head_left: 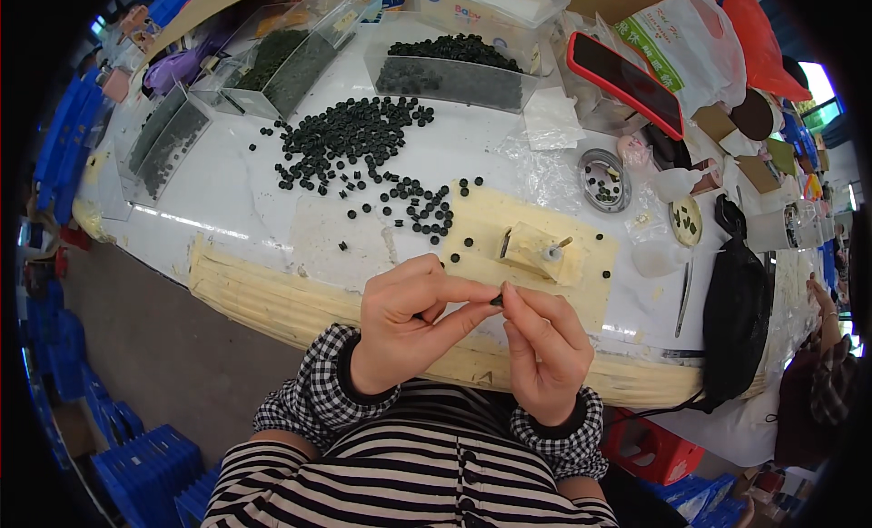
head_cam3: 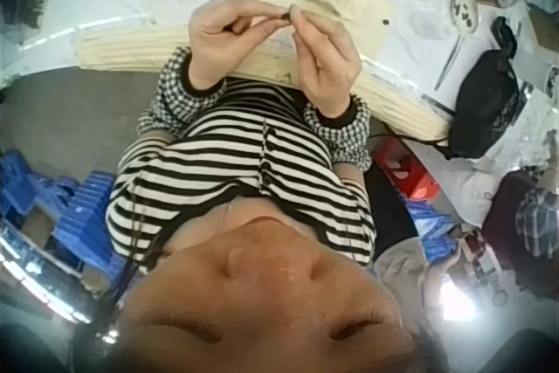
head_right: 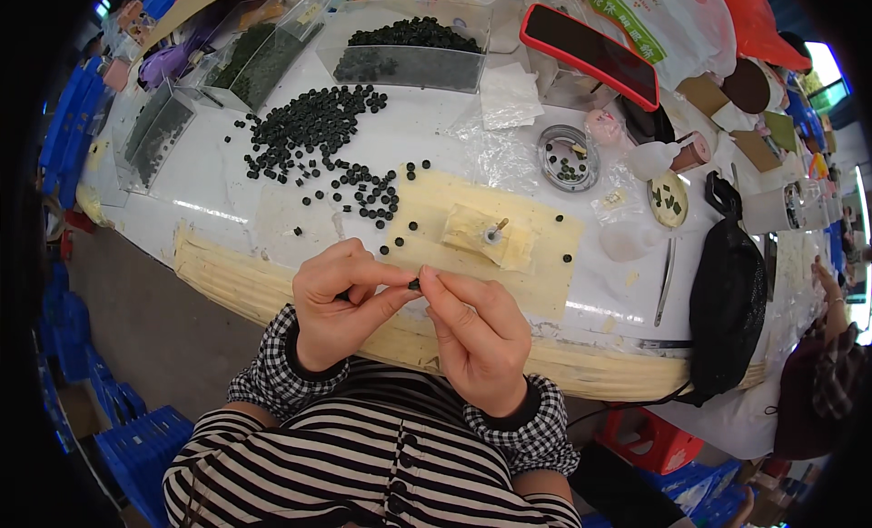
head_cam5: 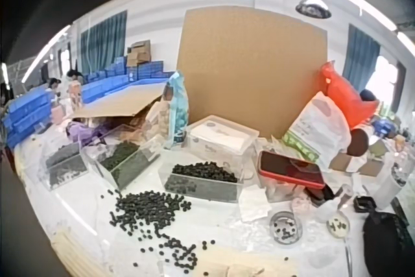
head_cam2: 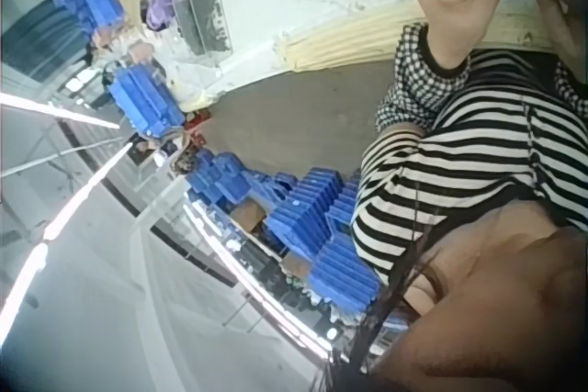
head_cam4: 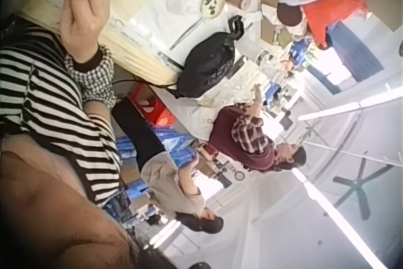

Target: Assembling small green and black components at a factory workbench.

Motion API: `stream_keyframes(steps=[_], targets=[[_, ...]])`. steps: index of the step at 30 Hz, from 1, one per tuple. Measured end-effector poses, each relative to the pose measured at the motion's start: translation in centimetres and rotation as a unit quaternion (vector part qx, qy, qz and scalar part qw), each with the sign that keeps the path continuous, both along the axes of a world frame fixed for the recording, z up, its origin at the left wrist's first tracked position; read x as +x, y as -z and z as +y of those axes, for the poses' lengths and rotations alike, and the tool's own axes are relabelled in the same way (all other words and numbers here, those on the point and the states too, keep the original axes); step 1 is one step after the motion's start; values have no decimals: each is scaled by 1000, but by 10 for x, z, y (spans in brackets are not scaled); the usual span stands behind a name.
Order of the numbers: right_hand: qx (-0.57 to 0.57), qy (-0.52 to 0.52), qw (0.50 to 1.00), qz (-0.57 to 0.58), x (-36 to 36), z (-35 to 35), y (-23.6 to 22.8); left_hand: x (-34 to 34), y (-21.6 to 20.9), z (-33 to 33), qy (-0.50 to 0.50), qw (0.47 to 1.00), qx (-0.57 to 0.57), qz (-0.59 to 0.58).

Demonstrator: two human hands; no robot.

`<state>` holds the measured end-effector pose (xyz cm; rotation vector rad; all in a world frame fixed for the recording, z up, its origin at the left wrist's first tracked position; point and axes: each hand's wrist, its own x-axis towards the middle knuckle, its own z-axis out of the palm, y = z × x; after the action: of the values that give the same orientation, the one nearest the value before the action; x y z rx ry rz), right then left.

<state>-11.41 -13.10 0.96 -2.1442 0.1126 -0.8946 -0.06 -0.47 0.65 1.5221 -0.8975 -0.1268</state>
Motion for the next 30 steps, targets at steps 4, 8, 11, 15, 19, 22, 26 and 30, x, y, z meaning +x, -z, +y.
stream_keyframes(steps=[4,8,11,15,19,22,26,30], targets=[[-5,-2,1000,0,0,-1,0,0,-1,0,0,1000,2,-10],[1,12,1000,4,-1,-1,2,2,-3,2,-10,999,46,12],[33,41,998,21,-6,-1,2,13,-3,9,-52,991,124,0],[25,25,999,18,-5,-1,1,29,-5,18,-98,985,140,37],[27,29,999,20,-6,-1,2,33,-16,29,35,864,-126,486],[17,32,999,12,-5,-1,1,36,-5,28,181,610,-370,677],[-16,37,999,-5,-2,1,0,22,-8,22,145,616,-335,698],[-59,34,998,-11,0,3,-2,10,-19,11,143,628,-287,709]])
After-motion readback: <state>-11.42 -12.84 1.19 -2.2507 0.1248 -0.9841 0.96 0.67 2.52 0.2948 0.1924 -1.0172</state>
